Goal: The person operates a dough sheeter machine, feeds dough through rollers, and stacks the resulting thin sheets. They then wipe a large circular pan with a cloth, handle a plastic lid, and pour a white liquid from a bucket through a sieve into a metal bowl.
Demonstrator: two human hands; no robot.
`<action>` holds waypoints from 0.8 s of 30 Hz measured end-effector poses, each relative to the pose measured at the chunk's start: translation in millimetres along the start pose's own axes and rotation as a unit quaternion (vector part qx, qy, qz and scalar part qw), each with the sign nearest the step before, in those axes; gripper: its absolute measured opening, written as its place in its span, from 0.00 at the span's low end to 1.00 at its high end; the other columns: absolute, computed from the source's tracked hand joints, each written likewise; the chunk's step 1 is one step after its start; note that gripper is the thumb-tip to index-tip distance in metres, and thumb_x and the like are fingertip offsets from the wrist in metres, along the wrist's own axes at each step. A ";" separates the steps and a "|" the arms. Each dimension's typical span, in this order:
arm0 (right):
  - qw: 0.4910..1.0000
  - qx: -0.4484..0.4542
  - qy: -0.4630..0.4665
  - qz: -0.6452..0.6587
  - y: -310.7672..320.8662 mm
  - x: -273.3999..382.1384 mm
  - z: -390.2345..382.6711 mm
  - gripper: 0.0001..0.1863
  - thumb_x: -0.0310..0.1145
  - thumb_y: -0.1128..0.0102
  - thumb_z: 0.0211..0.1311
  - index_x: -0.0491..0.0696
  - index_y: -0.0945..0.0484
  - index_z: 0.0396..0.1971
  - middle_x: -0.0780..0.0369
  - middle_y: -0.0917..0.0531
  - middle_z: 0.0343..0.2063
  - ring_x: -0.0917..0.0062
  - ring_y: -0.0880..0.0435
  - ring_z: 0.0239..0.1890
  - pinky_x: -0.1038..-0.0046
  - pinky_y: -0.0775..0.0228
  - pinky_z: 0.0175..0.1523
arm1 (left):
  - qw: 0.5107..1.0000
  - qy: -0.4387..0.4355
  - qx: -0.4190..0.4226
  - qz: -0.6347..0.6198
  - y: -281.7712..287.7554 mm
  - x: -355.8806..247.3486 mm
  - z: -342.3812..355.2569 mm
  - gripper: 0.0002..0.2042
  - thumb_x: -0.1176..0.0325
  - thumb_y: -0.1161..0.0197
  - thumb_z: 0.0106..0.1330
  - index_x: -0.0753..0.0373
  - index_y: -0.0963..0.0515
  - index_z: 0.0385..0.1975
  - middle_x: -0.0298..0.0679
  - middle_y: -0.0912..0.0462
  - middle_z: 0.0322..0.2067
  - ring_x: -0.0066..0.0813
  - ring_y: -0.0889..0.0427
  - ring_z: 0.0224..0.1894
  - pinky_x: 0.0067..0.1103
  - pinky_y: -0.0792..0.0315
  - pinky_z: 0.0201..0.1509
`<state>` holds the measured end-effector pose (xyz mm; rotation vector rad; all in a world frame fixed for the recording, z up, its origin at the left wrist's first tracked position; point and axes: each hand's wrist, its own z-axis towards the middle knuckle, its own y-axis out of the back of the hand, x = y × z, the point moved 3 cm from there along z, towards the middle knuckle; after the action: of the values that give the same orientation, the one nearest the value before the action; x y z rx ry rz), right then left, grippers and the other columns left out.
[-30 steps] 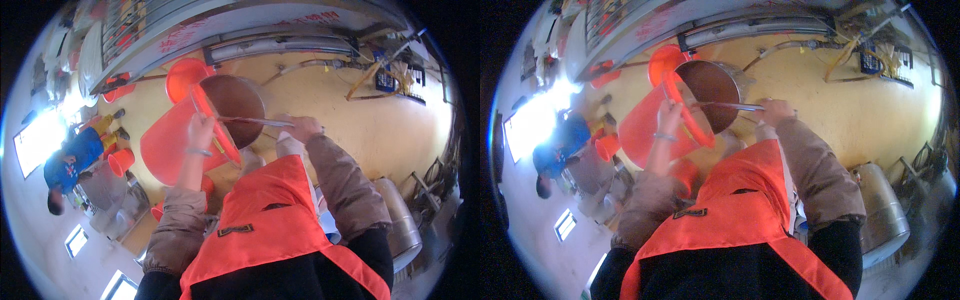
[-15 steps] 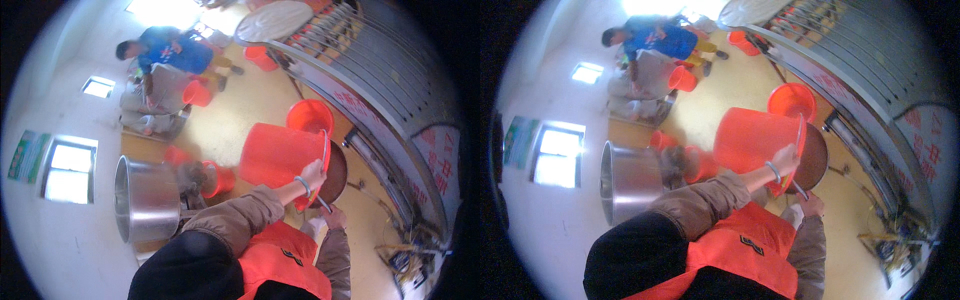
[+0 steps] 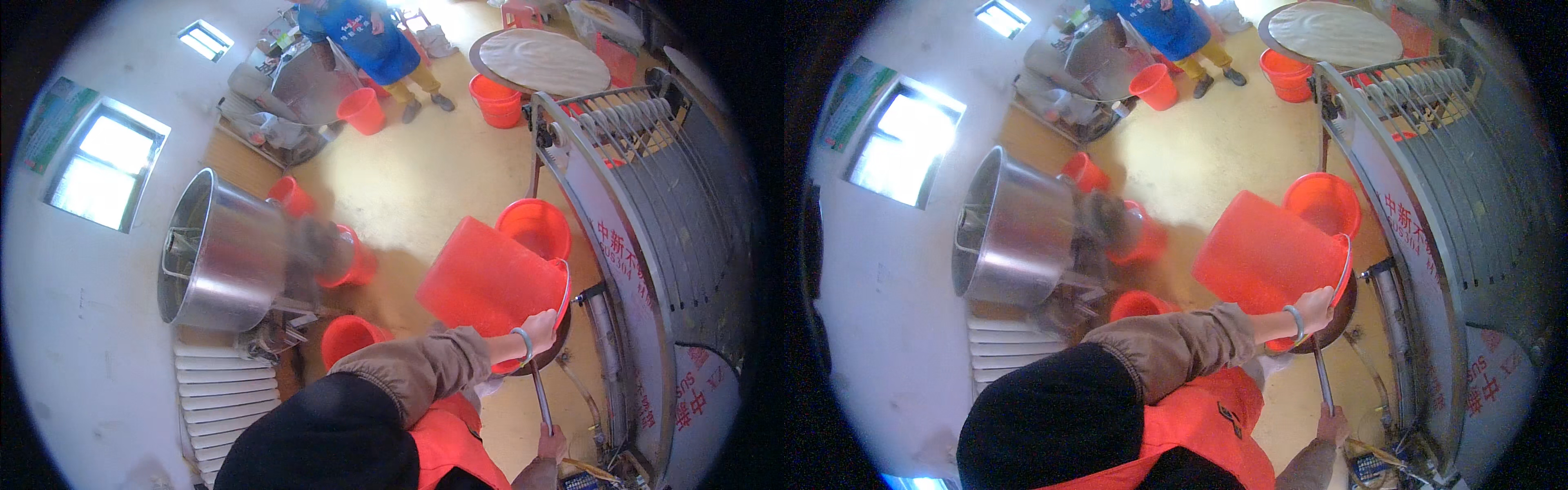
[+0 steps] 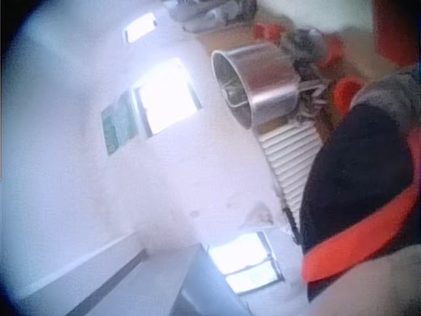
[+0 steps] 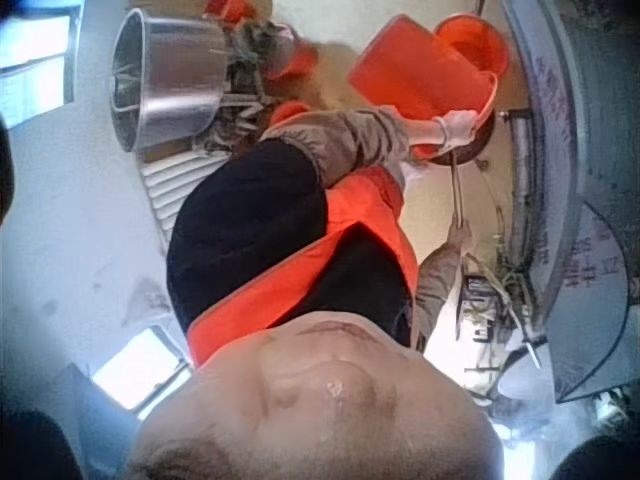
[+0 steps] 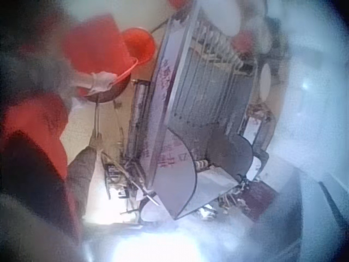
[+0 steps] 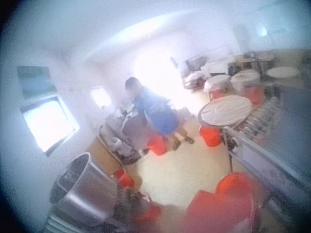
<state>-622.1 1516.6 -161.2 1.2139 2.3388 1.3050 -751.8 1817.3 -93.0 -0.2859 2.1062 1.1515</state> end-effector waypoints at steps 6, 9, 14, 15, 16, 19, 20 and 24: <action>0.977 0.065 0.119 0.165 -4.9 75.3 37.5 0.25 0.58 0.45 0.53 0.49 0.22 0.33 0.53 0.19 0.28 0.56 0.20 0.35 0.59 0.31 0.39 | 1.000 -0.002 -0.002 -0.005 -3.8 5.0 2.4 0.08 0.71 0.46 0.54 0.69 0.34 0.29 0.56 0.25 0.29 0.55 0.23 0.36 0.40 0.30 0.39; 0.968 0.059 0.182 0.165 -18.0 130.3 72.4 0.25 0.59 0.48 0.53 0.50 0.21 0.34 0.53 0.19 0.30 0.56 0.20 0.37 0.59 0.30 0.41 | 1.000 -0.024 -0.010 0.002 -0.8 6.8 1.1 0.08 0.70 0.46 0.54 0.69 0.34 0.29 0.55 0.25 0.29 0.54 0.24 0.35 0.40 0.30 0.37; 0.976 0.073 0.187 0.082 -24.9 131.6 95.7 0.27 0.61 0.51 0.54 0.53 0.19 0.35 0.53 0.19 0.32 0.57 0.20 0.38 0.58 0.30 0.43 | 0.999 -0.045 -0.031 -0.003 9.0 6.0 1.3 0.09 0.68 0.46 0.54 0.67 0.33 0.28 0.54 0.26 0.27 0.55 0.24 0.34 0.40 0.31 0.36; 0.975 0.072 0.196 0.075 -25.9 121.2 90.3 0.27 0.62 0.52 0.54 0.53 0.19 0.35 0.53 0.19 0.32 0.57 0.20 0.38 0.58 0.30 0.44 | 0.999 -0.041 -0.012 0.001 10.4 6.9 2.0 0.08 0.68 0.46 0.54 0.66 0.33 0.28 0.54 0.26 0.26 0.55 0.24 0.34 0.40 0.31 0.36; 0.979 0.071 0.179 0.072 -26.7 108.3 83.4 0.27 0.61 0.52 0.54 0.53 0.19 0.35 0.53 0.19 0.33 0.58 0.20 0.39 0.58 0.30 0.44 | 0.999 -0.042 -0.022 0.023 12.7 6.2 3.4 0.08 0.68 0.47 0.54 0.66 0.32 0.29 0.55 0.26 0.26 0.55 0.24 0.33 0.40 0.31 0.35; 0.991 0.039 0.104 0.074 -24.2 60.0 54.8 0.24 0.59 0.46 0.52 0.50 0.20 0.28 0.55 0.19 0.25 0.59 0.19 0.32 0.60 0.29 0.38 | 0.998 0.031 0.033 -0.031 16.4 9.7 6.4 0.08 0.69 0.46 0.54 0.67 0.31 0.30 0.55 0.24 0.30 0.54 0.23 0.35 0.41 0.30 0.39; 0.993 0.046 0.085 0.060 -17.3 44.0 45.1 0.24 0.58 0.47 0.53 0.51 0.19 0.28 0.55 0.19 0.25 0.59 0.19 0.32 0.60 0.29 0.38 | 1.000 -0.006 0.017 -0.003 20.1 7.7 4.7 0.08 0.69 0.46 0.54 0.67 0.31 0.30 0.54 0.24 0.29 0.54 0.23 0.35 0.41 0.31 0.39; 0.998 0.026 -0.011 0.051 22.2 1.9 12.2 0.25 0.59 0.51 0.55 0.52 0.20 0.33 0.53 0.18 0.31 0.57 0.20 0.37 0.59 0.29 0.41 | 0.998 -0.048 -0.027 0.015 27.9 1.1 5.3 0.10 0.66 0.45 0.55 0.66 0.32 0.29 0.51 0.25 0.25 0.53 0.24 0.34 0.40 0.31 0.38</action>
<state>-604.5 1531.6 -150.7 1.3743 2.3367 1.2624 -763.9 1837.8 -77.5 -0.2193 2.0036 1.2174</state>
